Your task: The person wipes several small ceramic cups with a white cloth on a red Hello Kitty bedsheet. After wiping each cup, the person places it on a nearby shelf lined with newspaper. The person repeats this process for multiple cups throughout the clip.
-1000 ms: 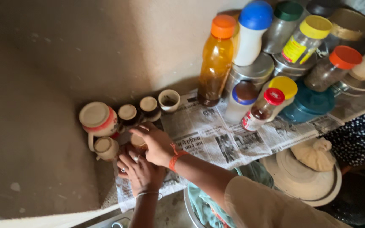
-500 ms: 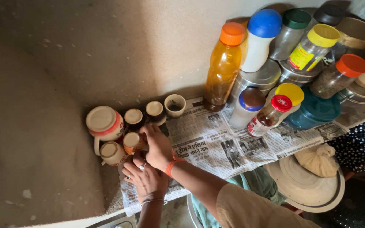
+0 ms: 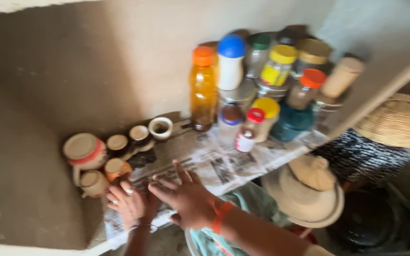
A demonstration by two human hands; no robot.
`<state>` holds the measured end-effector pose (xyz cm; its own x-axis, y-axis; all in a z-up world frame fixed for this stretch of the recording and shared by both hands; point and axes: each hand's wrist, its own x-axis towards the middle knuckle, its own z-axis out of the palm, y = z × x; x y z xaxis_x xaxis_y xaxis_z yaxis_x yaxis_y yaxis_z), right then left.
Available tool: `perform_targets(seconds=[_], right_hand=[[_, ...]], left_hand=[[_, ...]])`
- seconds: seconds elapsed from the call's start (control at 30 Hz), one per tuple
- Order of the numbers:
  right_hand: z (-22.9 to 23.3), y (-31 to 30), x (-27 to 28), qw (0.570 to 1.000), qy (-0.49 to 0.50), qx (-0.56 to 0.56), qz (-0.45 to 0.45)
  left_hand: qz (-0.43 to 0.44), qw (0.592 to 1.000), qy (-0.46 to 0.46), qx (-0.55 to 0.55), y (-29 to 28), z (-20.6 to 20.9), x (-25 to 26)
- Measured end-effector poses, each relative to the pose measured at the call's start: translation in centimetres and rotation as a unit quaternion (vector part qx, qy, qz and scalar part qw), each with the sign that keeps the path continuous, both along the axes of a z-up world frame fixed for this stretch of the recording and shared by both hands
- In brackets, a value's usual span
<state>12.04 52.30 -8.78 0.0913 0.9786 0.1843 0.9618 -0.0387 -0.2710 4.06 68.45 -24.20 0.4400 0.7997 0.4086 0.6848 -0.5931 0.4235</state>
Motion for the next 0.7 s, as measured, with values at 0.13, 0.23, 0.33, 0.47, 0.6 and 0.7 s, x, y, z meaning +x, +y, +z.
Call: perform_targets(seconds=[0.13, 0.23, 0.33, 0.47, 0.6, 0.7], right_hand=[[3.8, -6.0, -4.2, 0.996, -0.049, -0.073, -0.009], [6.6, -9.0, -4.7, 0.995, -0.09, -0.042, -0.008], [8.5, -11.7, -5.4, 0.996, -0.083, 0.006, -0.018], [10.2, -15.0, -6.8, 0.996, -0.053, 0.046, -0.05], [11.8, -18.8, -7.6, 0.992, -0.064, 0.075, -0.082], [12.8, -21.6, -8.1, 0.983, -0.086, 0.084, -0.136]], left_hand=[[0.015, 0.998, -0.03, 0.044, -0.1, 0.8, -0.8], [0.01, 0.995, -0.09, 0.05, -2.4, 3.1, -0.9], [-0.044, 0.982, -0.18, 0.047, -6.2, 6.9, -1.1], [-0.129, 0.958, -0.249, 0.067, -12.7, 12.3, -1.6], [-0.195, 0.95, -0.224, 0.091, -18.3, 16.8, -2.7], [-0.213, 0.95, -0.204, 0.107, -21.9, 18.9, -2.5]])
